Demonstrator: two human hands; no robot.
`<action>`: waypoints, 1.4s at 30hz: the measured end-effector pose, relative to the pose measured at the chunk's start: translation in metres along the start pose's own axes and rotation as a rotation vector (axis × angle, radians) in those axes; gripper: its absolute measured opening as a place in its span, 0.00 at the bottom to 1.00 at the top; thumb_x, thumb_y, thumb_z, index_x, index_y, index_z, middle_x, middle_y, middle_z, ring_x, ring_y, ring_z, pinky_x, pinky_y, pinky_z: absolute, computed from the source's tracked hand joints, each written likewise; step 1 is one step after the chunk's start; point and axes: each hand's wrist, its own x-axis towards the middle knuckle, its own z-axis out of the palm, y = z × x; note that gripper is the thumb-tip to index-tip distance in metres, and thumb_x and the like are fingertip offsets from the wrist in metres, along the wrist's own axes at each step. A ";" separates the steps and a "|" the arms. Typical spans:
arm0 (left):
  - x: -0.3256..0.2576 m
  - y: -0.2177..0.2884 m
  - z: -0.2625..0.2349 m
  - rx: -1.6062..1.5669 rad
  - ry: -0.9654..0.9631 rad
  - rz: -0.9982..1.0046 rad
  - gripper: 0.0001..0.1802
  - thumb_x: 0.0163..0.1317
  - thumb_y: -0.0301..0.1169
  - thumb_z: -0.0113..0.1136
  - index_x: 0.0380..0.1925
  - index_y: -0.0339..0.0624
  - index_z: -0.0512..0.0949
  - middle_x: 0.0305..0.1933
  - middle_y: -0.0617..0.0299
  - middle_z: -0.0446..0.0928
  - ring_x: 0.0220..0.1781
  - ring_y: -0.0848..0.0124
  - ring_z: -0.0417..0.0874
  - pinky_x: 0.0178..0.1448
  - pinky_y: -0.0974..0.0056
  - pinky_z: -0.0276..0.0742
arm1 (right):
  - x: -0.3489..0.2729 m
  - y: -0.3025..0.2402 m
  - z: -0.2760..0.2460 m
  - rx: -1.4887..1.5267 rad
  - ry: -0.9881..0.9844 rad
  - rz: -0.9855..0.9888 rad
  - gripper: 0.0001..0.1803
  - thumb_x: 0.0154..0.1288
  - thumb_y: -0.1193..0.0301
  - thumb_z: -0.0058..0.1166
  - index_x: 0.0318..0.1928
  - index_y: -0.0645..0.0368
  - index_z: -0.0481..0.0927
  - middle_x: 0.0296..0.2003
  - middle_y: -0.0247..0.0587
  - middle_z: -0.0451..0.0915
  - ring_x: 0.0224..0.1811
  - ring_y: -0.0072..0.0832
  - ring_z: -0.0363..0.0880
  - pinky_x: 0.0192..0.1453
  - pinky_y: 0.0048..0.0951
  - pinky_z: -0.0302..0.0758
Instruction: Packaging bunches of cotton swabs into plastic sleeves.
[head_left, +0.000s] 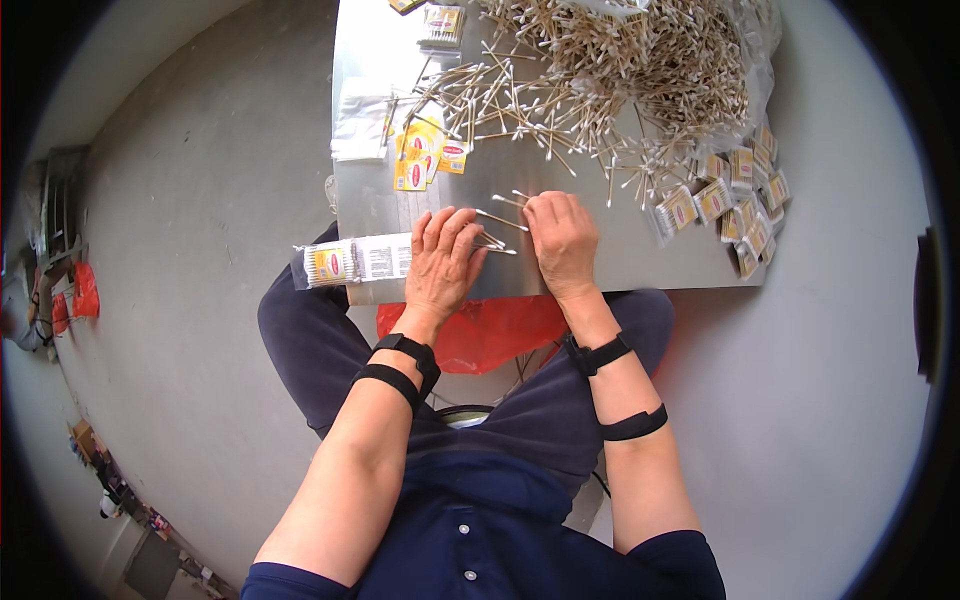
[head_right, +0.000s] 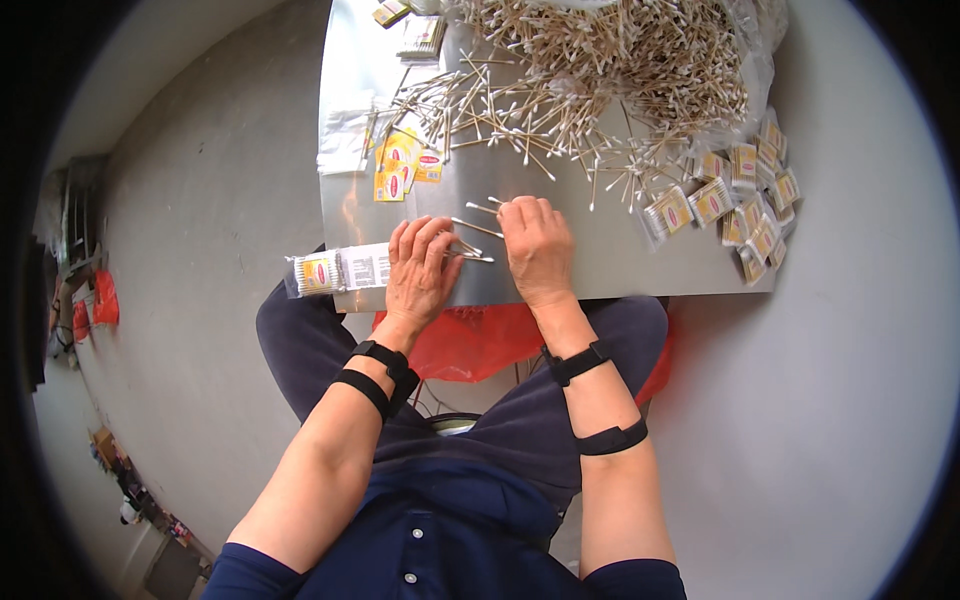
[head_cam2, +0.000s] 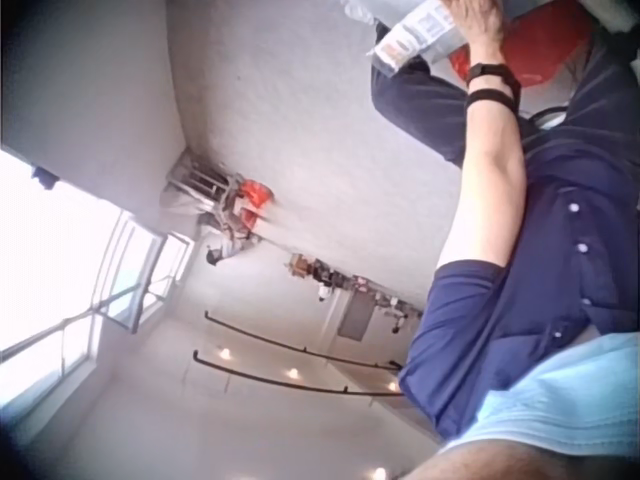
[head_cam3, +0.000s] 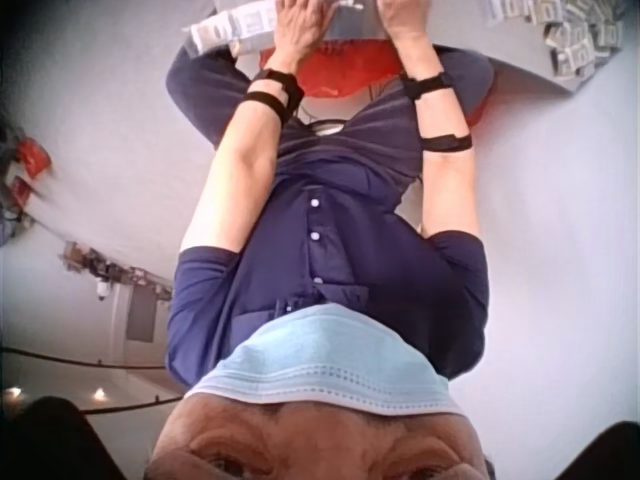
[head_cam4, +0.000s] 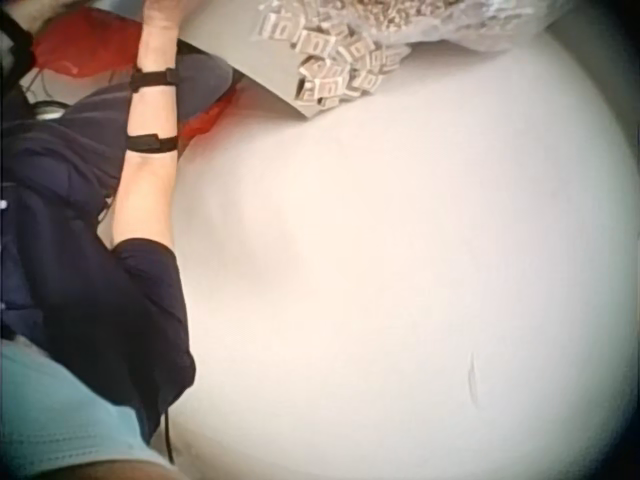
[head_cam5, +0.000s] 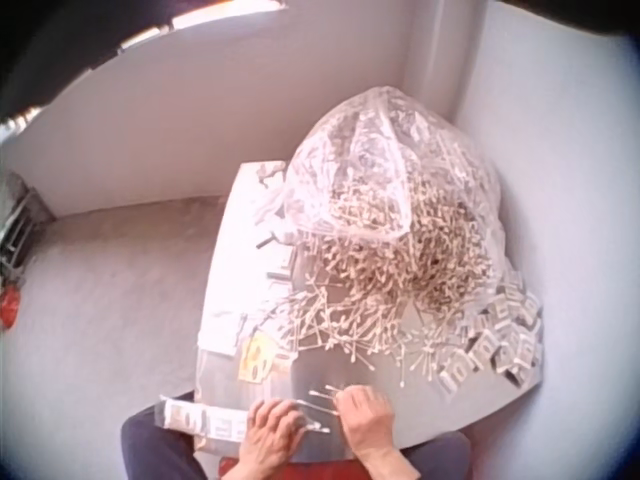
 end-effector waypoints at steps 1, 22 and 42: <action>0.000 0.000 0.001 -0.019 0.000 -0.006 0.24 0.60 0.32 0.66 0.56 0.50 0.71 0.66 0.64 0.68 0.71 0.60 0.64 0.79 0.49 0.53 | -0.004 0.001 0.001 -0.003 0.000 0.002 0.06 0.58 0.73 0.62 0.35 0.54 0.77 0.34 0.32 0.75 0.38 0.32 0.78 0.40 0.34 0.75; 0.004 0.005 -0.007 0.019 -0.089 0.027 0.27 0.64 0.31 0.61 0.64 0.51 0.72 0.68 0.66 0.68 0.73 0.61 0.63 0.81 0.49 0.53 | -0.016 0.056 -0.013 0.221 -0.104 0.574 0.01 0.64 0.76 0.57 0.36 0.59 0.79 0.35 0.40 0.78 0.39 0.40 0.80 0.44 0.40 0.77; 0.003 0.001 -0.003 0.076 -0.074 0.012 0.26 0.64 0.33 0.61 0.64 0.55 0.72 0.68 0.72 0.67 0.74 0.65 0.63 0.82 0.52 0.52 | -0.019 0.049 -0.011 0.223 -0.057 0.408 0.05 0.62 0.78 0.59 0.38 0.60 0.77 0.38 0.40 0.76 0.40 0.41 0.79 0.42 0.39 0.76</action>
